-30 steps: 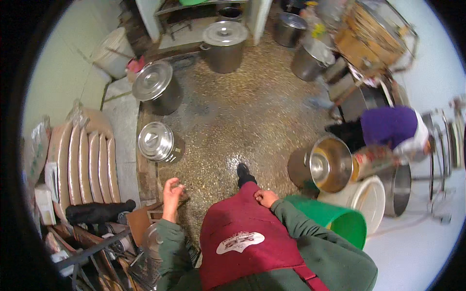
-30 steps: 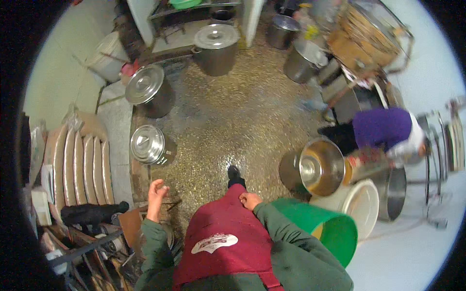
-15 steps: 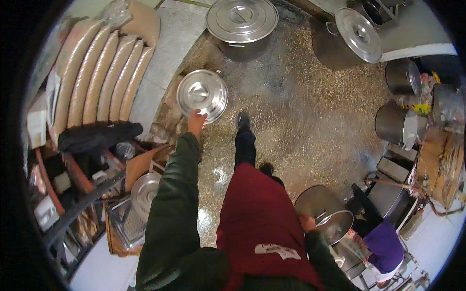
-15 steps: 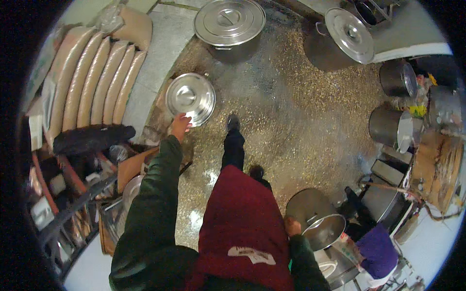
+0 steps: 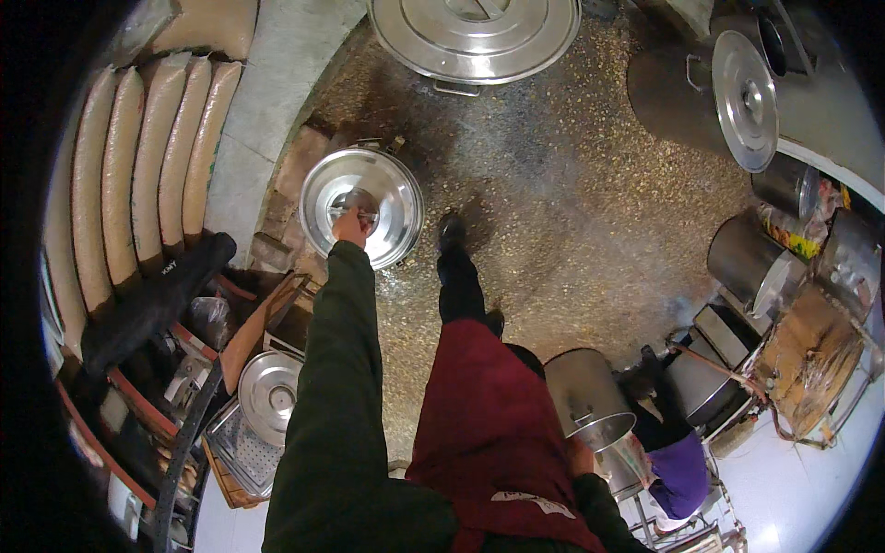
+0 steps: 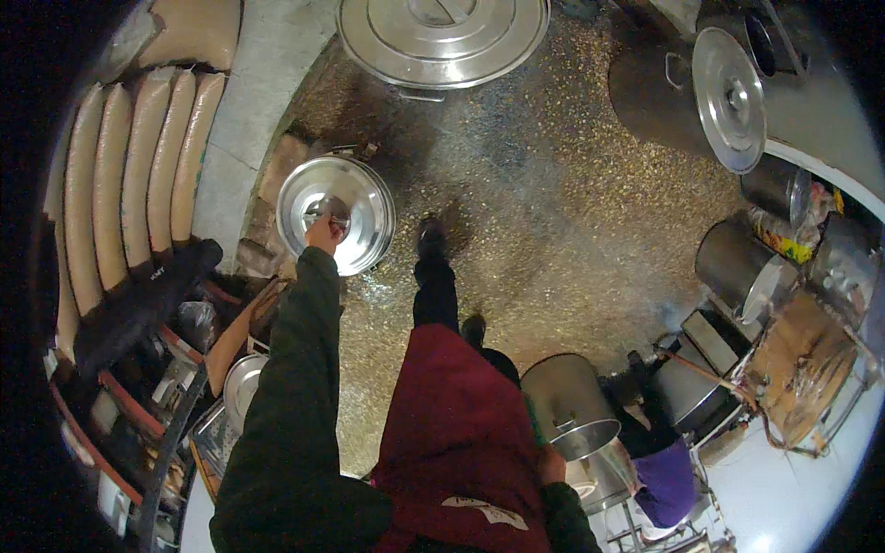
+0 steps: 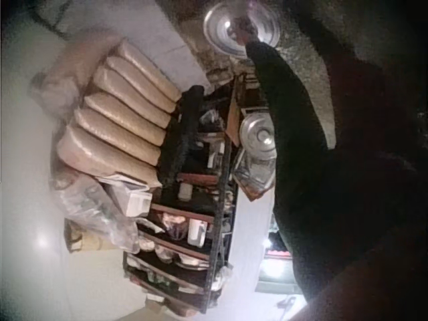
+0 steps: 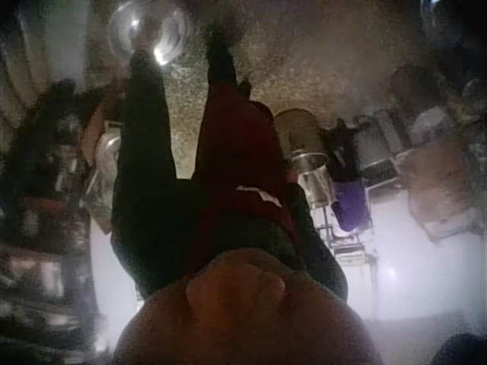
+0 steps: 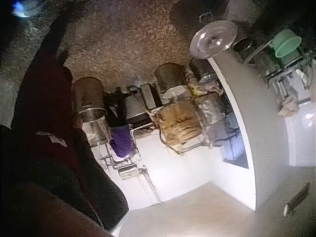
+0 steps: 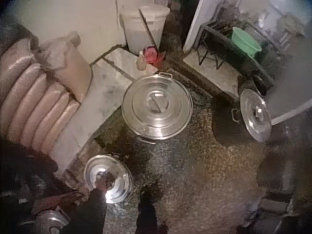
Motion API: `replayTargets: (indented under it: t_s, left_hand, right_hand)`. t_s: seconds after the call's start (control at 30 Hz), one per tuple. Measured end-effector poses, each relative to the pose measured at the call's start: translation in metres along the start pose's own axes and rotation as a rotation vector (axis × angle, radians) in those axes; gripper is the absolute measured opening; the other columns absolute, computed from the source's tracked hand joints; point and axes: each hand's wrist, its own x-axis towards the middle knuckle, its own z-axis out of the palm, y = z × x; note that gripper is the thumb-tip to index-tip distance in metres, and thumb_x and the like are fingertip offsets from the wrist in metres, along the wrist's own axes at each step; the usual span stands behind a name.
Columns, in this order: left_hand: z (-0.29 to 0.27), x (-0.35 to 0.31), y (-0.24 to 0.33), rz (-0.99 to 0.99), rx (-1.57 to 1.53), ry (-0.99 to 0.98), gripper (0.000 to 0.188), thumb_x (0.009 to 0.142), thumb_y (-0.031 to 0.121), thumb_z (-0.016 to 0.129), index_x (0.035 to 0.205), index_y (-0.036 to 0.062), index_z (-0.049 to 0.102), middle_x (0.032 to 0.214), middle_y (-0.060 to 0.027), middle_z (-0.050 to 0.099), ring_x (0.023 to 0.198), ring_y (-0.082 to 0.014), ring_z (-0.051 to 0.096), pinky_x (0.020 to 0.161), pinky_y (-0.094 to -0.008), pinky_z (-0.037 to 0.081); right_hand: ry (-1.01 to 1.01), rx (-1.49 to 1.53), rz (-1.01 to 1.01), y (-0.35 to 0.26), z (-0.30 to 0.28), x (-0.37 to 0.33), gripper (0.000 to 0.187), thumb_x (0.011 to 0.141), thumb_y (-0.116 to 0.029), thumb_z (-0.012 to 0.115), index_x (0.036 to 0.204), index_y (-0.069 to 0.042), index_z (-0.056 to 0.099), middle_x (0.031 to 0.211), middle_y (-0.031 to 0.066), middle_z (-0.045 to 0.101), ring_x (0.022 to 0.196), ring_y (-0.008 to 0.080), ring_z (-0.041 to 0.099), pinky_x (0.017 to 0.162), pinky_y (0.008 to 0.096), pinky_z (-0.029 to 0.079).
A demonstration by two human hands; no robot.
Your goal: The person serves a customer at a street food stall, then moves into a kitchen area and ladles a white liquid from a large pot into a small cup. The person repeatedly scoops and pours the liquid into the cup.
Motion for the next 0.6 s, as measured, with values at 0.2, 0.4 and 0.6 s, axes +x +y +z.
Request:
replayTargets:
  t_s: [0.2,0.4,0.6]
  left_hand:
    - [-0.005,-0.01,-0.01,-0.187,-0.238,0.085,0.023,0.105,0.025,0.063,0.092,0.0057,0.066,0.077,-0.0102,0.066,0.07,-0.0226,0.065,0.061,-0.037,0.057]
    - [-0.018,-0.081,0.015,0.436,1.042,-0.137,0.03,0.104,0.024,0.068,0.13,0.0104,0.068,0.11,-0.0064,0.067,0.095,-0.0243,0.073,0.069,-0.036,0.059]
    - [0.049,-0.225,0.052,0.241,1.036,-0.328,0.028,0.106,0.027,0.063,0.129,0.0106,0.066,0.113,-0.0068,0.067,0.101,-0.024,0.071,0.08,-0.04,0.058]
  right_hand:
    - [0.201,0.134,-0.11,-0.033,-0.067,0.001,0.02,0.102,-0.029,0.057,0.111,-0.014,0.067,0.103,0.0263,0.073,0.091,0.053,0.069,0.078,0.0636,0.053]
    - [0.208,0.084,0.045,-0.047,-0.121,0.035,0.022,0.102,-0.018,0.057,0.12,-0.011,0.068,0.106,0.0225,0.076,0.098,0.0469,0.072,0.085,0.0594,0.056]
    - [0.312,0.32,-0.049,-0.074,-0.197,0.115,0.03,0.109,-0.034,0.053,0.12,-0.012,0.071,0.103,0.0242,0.075,0.095,0.0516,0.07,0.084,0.0617,0.054]
